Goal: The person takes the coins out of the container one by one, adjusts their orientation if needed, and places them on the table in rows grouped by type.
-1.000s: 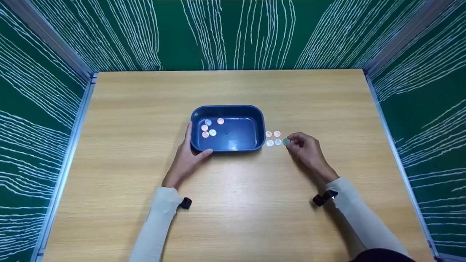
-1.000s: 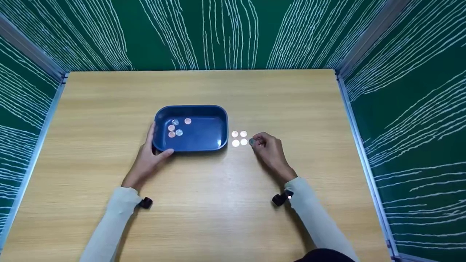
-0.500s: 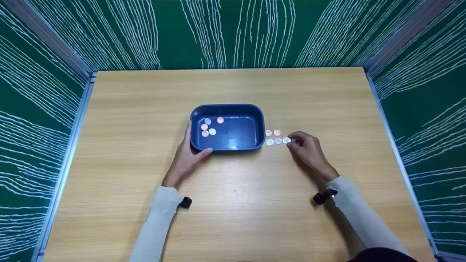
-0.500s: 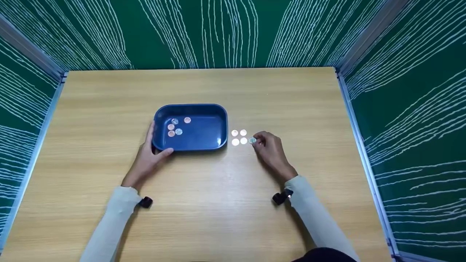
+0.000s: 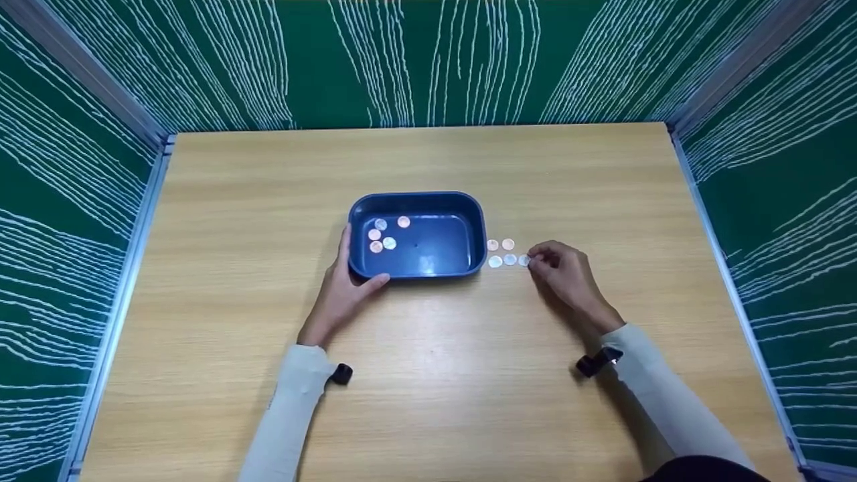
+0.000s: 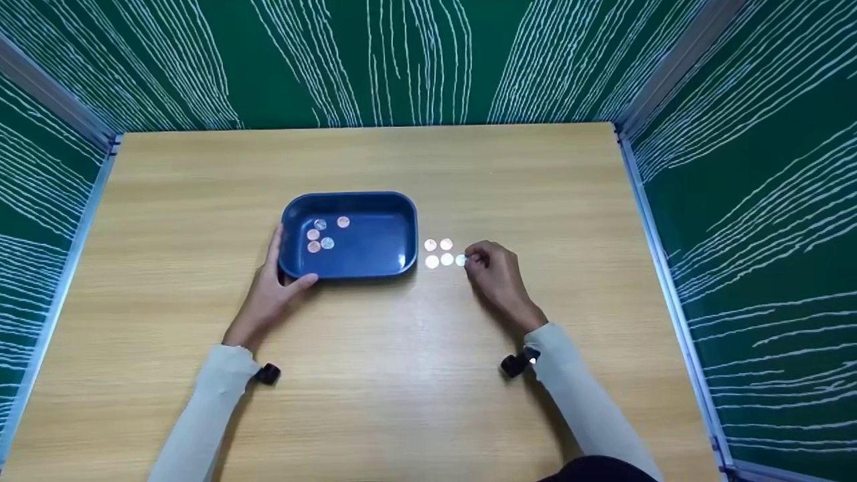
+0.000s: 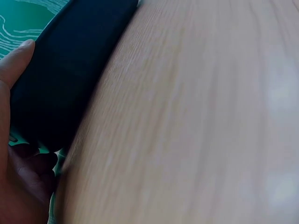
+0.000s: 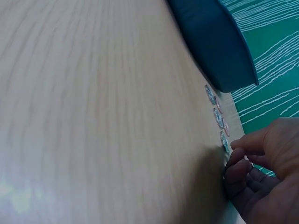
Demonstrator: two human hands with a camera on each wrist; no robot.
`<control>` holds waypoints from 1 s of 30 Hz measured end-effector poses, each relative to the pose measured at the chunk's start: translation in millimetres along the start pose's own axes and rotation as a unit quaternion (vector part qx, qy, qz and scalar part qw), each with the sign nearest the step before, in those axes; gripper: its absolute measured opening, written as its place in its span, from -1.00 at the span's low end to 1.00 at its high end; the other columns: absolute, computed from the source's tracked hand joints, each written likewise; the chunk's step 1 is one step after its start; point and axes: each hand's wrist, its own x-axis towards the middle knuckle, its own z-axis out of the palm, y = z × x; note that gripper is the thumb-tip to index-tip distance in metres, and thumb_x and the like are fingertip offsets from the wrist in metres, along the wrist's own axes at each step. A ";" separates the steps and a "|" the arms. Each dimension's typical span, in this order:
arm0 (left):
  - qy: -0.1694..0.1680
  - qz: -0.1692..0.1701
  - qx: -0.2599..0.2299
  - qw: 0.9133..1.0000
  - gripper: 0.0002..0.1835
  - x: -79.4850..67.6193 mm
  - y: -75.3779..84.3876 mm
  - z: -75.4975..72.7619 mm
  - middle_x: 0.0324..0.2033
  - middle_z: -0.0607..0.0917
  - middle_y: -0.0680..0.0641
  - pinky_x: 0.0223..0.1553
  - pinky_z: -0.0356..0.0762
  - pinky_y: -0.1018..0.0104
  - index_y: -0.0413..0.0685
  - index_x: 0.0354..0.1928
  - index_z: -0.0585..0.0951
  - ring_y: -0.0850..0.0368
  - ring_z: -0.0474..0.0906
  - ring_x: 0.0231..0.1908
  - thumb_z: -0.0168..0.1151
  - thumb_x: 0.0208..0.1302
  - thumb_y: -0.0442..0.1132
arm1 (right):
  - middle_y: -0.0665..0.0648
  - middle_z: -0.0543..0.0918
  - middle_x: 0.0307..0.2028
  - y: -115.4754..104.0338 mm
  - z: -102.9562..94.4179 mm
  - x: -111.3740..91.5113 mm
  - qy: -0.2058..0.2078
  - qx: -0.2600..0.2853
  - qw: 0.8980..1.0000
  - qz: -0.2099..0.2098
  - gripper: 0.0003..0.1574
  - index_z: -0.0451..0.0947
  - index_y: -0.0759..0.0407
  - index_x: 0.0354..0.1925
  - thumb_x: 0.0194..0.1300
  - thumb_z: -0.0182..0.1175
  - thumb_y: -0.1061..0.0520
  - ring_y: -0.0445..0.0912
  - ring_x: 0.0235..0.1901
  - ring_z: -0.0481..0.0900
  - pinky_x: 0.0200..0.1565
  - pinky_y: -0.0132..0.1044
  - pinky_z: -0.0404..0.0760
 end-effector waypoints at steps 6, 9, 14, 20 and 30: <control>-0.001 0.007 -0.003 1.000 0.31 -0.7 0.8 0.8 0.75 0.08 -0.19 0.65 0.10 -0.18 0.34 0.83 -0.20 -0.21 0.16 0.67 0.59 0.35 0.09 | 0.38 0.79 -0.17 -14.7 -1.5 2.3 -0.015 0.035 0.999 0.010 -0.78 0.75 0.44 0.03 0.45 0.38 0.41 -0.05 -0.29 0.68 -0.35 -0.51 0.61; -0.002 0.017 -0.017 1.000 0.31 0.1 1.0 1.3 0.77 0.03 -0.14 0.67 0.07 -0.17 0.25 0.83 -0.19 -0.18 0.12 0.69 0.60 0.35 0.04 | 0.38 0.79 -0.16 -22.7 -1.2 5.7 -0.024 0.048 0.998 0.018 -0.76 0.73 0.45 0.05 0.46 0.37 0.39 0.03 -0.29 0.70 -0.37 -0.49 0.63; -0.002 0.022 -0.051 0.998 0.32 2.0 2.6 1.0 0.78 -0.04 -0.11 0.68 0.02 -0.17 0.14 0.83 -0.18 -0.15 0.04 0.71 0.62 0.33 -0.04 | 0.32 0.78 -0.14 -37.2 1.6 14.0 -0.035 0.050 0.998 0.016 -0.76 0.73 0.42 0.08 0.49 0.34 0.36 0.11 -0.23 0.69 -0.32 -0.47 0.61; 0.017 0.015 -0.063 0.998 0.34 5.2 6.1 -0.6 0.79 -0.20 -0.17 0.70 -0.14 -0.18 -0.01 0.82 -0.22 -0.17 -0.19 0.75 0.60 0.32 -0.07 | 0.29 0.78 -0.14 -57.2 5.8 28.6 -0.040 0.040 0.998 -0.002 -0.76 0.73 0.43 0.08 0.52 0.31 0.36 0.03 -0.21 0.66 -0.25 -0.49 0.60; -0.011 -0.001 -0.034 0.999 0.34 12.2 12.9 -2.5 0.80 -0.18 -0.04 0.71 -0.20 -0.20 0.11 0.82 -0.28 -0.14 -0.14 0.75 0.55 0.36 0.04 | 0.25 0.78 -0.18 -86.0 17.9 47.3 -0.069 0.059 0.995 -0.038 -0.79 0.76 0.37 0.07 0.53 0.34 0.33 -0.03 -0.31 0.69 -0.33 -0.46 0.66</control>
